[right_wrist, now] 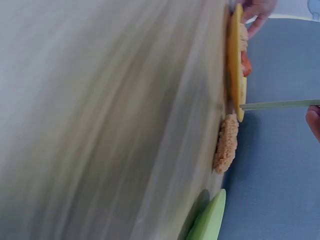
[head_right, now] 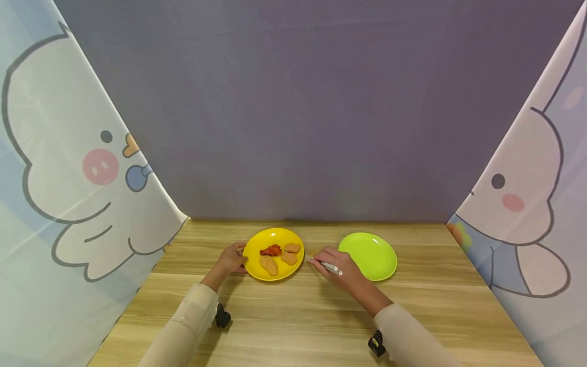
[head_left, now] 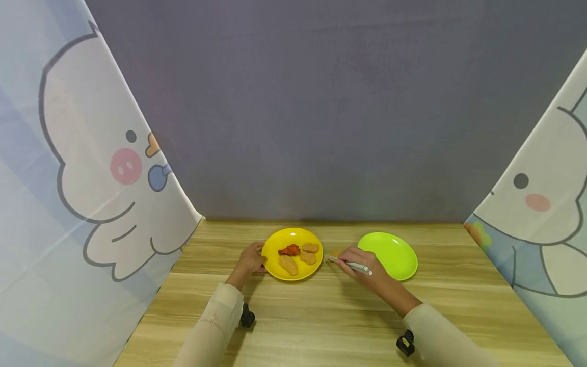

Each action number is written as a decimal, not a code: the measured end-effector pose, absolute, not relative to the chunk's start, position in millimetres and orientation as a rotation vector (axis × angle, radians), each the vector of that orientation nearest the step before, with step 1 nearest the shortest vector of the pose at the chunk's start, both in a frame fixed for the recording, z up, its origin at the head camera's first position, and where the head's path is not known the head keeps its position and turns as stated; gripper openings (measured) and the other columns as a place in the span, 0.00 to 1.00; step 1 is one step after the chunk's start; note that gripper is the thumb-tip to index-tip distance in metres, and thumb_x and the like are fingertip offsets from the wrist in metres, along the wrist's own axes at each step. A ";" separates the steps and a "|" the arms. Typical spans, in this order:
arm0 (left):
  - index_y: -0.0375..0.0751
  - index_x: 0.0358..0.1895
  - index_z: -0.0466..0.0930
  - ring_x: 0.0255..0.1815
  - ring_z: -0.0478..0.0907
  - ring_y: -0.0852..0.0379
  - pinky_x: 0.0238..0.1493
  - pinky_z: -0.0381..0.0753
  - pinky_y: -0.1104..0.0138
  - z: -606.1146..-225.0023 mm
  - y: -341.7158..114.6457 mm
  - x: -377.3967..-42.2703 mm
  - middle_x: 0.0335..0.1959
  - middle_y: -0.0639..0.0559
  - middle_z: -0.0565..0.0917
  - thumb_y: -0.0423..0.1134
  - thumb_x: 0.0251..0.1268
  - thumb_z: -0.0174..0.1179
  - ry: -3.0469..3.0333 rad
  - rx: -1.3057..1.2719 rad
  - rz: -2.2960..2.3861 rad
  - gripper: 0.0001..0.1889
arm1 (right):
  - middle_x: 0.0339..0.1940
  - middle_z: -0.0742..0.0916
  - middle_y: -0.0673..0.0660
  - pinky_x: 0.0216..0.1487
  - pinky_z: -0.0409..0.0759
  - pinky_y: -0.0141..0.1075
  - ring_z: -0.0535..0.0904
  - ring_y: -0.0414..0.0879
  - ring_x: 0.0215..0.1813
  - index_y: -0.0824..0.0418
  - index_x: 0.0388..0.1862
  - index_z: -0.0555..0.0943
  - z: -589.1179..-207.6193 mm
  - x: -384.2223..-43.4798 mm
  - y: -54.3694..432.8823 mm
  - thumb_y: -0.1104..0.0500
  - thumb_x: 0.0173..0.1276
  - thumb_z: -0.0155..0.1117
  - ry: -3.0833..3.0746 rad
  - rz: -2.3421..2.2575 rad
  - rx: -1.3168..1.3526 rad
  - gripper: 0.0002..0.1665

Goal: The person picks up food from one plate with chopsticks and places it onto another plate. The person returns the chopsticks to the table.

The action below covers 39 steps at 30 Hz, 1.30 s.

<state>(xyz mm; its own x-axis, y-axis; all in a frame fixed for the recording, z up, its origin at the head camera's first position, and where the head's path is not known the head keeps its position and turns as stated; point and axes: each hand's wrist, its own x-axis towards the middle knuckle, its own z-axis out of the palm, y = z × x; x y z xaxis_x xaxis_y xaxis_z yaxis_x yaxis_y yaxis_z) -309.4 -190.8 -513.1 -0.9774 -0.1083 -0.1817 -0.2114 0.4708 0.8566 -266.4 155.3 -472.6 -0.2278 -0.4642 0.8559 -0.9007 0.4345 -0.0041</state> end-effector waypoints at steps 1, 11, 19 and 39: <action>0.36 0.70 0.72 0.38 0.87 0.47 0.29 0.91 0.61 -513.2 -190.9 -309.6 0.56 0.31 0.79 0.23 0.67 0.57 2.605 -0.282 1.541 0.27 | 0.27 0.85 0.50 0.26 0.82 0.25 0.80 0.37 0.26 0.58 0.29 0.84 -474.1 -265.8 156.4 0.47 0.80 0.54 -1.844 0.628 1.183 0.23; 0.37 0.70 0.71 0.37 0.87 0.48 0.29 0.91 0.62 -514.4 -191.8 -313.3 0.56 0.32 0.80 0.23 0.68 0.58 2.613 -0.285 1.518 0.27 | 0.27 0.81 0.47 0.25 0.80 0.24 0.77 0.37 0.26 0.54 0.28 0.79 -492.0 -255.8 164.7 0.48 0.79 0.57 -1.766 0.179 1.406 0.18; 0.36 0.70 0.71 0.36 0.87 0.48 0.30 0.92 0.61 -513.7 -191.9 -311.5 0.54 0.31 0.80 0.23 0.67 0.58 2.615 -0.271 1.518 0.27 | 0.27 0.78 0.47 0.27 0.78 0.28 0.75 0.39 0.27 0.52 0.27 0.77 -504.5 -236.3 157.7 0.47 0.71 0.66 -1.882 -0.021 1.396 0.16; 0.35 0.71 0.71 0.35 0.87 0.50 0.30 0.92 0.60 -514.1 -191.9 -309.9 0.56 0.29 0.81 0.22 0.67 0.57 2.594 -0.242 1.569 0.28 | 0.30 0.76 0.45 0.34 0.76 0.25 0.73 0.38 0.36 0.48 0.29 0.82 -516.1 -214.9 153.2 0.63 0.59 0.74 -2.316 0.018 1.485 0.10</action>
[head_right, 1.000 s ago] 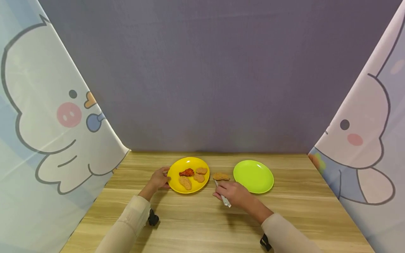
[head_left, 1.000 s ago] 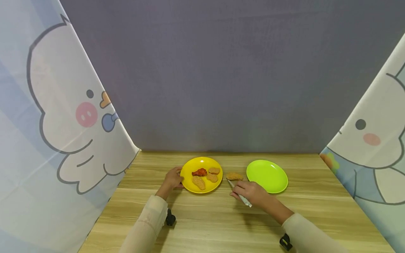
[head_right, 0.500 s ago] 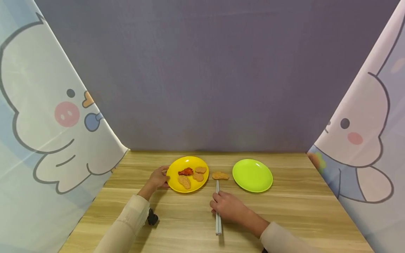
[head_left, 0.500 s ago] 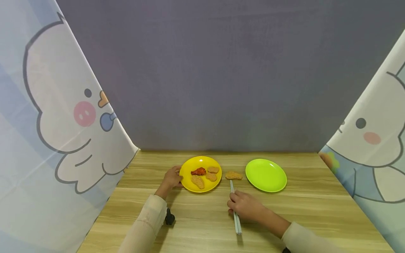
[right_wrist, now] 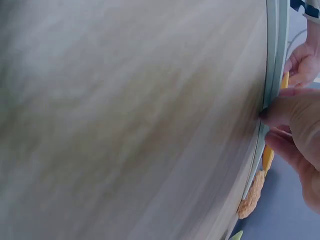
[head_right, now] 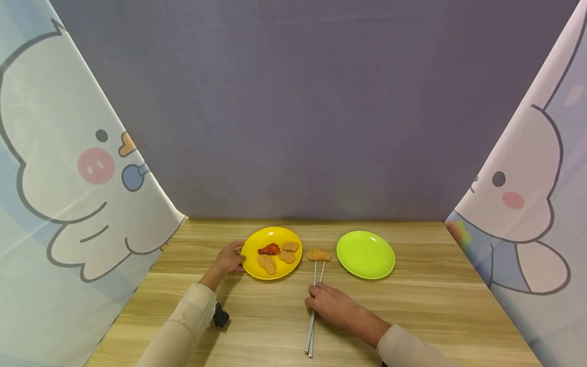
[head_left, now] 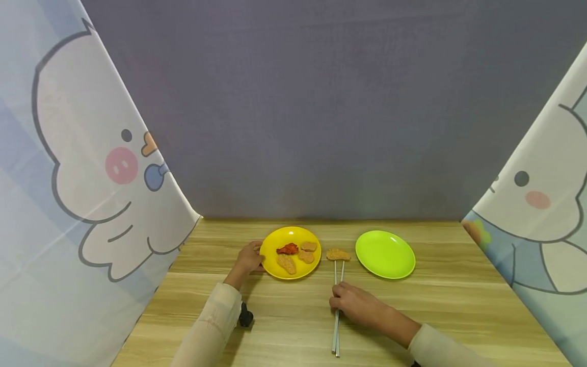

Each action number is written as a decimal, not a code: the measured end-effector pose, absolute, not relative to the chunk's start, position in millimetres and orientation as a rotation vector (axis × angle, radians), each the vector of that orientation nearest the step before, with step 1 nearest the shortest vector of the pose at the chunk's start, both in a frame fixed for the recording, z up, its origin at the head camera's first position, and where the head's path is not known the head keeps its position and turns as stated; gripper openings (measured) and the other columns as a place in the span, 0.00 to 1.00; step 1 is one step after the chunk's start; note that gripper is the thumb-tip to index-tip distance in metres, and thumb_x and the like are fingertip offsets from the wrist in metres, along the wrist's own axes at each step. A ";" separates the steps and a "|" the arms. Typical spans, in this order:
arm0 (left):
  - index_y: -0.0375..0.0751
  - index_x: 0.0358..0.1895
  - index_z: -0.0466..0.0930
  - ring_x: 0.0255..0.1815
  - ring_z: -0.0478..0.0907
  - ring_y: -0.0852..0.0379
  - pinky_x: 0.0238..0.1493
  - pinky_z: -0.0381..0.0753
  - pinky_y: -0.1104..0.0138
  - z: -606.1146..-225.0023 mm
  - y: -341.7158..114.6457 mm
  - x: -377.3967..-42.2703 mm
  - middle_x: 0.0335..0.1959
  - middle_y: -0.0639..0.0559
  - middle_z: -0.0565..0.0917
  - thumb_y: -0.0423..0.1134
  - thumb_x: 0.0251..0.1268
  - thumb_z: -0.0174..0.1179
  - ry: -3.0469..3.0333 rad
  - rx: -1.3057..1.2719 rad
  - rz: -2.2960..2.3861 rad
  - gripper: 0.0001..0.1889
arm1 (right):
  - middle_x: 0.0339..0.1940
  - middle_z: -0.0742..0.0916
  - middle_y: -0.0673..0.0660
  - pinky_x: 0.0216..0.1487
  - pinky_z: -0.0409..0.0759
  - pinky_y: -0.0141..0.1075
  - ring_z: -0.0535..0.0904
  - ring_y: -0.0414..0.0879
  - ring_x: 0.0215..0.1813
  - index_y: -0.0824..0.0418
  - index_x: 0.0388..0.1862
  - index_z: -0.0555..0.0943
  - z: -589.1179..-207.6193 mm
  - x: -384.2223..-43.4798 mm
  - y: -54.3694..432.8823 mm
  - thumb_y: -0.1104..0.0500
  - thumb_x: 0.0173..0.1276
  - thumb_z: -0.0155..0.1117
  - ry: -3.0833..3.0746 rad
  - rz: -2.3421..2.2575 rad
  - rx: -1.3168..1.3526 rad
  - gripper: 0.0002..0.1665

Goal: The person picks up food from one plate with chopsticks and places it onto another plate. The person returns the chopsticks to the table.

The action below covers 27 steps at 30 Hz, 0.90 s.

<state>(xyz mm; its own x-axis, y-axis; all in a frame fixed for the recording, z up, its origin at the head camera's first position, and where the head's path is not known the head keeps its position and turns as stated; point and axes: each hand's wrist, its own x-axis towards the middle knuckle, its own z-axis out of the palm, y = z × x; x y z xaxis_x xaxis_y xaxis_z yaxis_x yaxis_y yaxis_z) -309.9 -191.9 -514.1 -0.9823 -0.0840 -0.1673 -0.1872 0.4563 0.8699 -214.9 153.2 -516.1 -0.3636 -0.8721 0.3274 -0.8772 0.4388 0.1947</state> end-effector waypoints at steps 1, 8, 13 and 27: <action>0.35 0.71 0.70 0.36 0.87 0.49 0.30 0.92 0.60 -514.0 -192.0 -309.8 0.56 0.29 0.81 0.22 0.67 0.57 2.592 -0.246 1.572 0.28 | 0.30 0.76 0.45 0.35 0.77 0.25 0.74 0.38 0.36 0.48 0.30 0.82 -516.2 -215.8 154.6 0.63 0.60 0.74 -2.308 0.029 1.504 0.10; 0.35 0.71 0.69 0.39 0.87 0.47 0.30 0.92 0.60 -512.5 -191.6 -308.1 0.58 0.29 0.79 0.22 0.68 0.56 2.574 -0.252 1.599 0.28 | 0.33 0.79 0.44 0.39 0.78 0.24 0.75 0.36 0.39 0.48 0.33 0.82 -518.1 -221.1 163.5 0.63 0.62 0.72 -2.269 0.051 1.598 0.10; 0.33 0.70 0.70 0.39 0.87 0.47 0.30 0.92 0.60 -510.7 -192.2 -307.7 0.56 0.29 0.80 0.21 0.66 0.56 2.582 -0.233 1.602 0.27 | 0.35 0.80 0.43 0.41 0.79 0.24 0.76 0.35 0.41 0.48 0.33 0.82 -521.3 -222.4 166.1 0.64 0.61 0.72 -2.252 0.067 1.623 0.11; 0.33 0.70 0.71 0.38 0.87 0.47 0.29 0.92 0.59 -514.5 -191.6 -309.4 0.54 0.29 0.80 0.22 0.65 0.57 2.601 -0.236 1.571 0.28 | 0.37 0.80 0.42 0.41 0.80 0.28 0.75 0.36 0.40 0.44 0.37 0.85 -523.3 -226.5 166.6 0.61 0.64 0.71 -2.222 0.041 1.624 0.10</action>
<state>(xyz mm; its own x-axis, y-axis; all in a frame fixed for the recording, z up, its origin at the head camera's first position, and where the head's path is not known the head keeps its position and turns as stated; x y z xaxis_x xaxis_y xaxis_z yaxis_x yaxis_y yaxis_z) -309.4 -191.6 -514.5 -0.9836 -0.0838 -0.1597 -0.1804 0.4579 0.8705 -226.5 166.6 -523.3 -0.2547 -0.9114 0.3233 -0.9228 0.3290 0.2005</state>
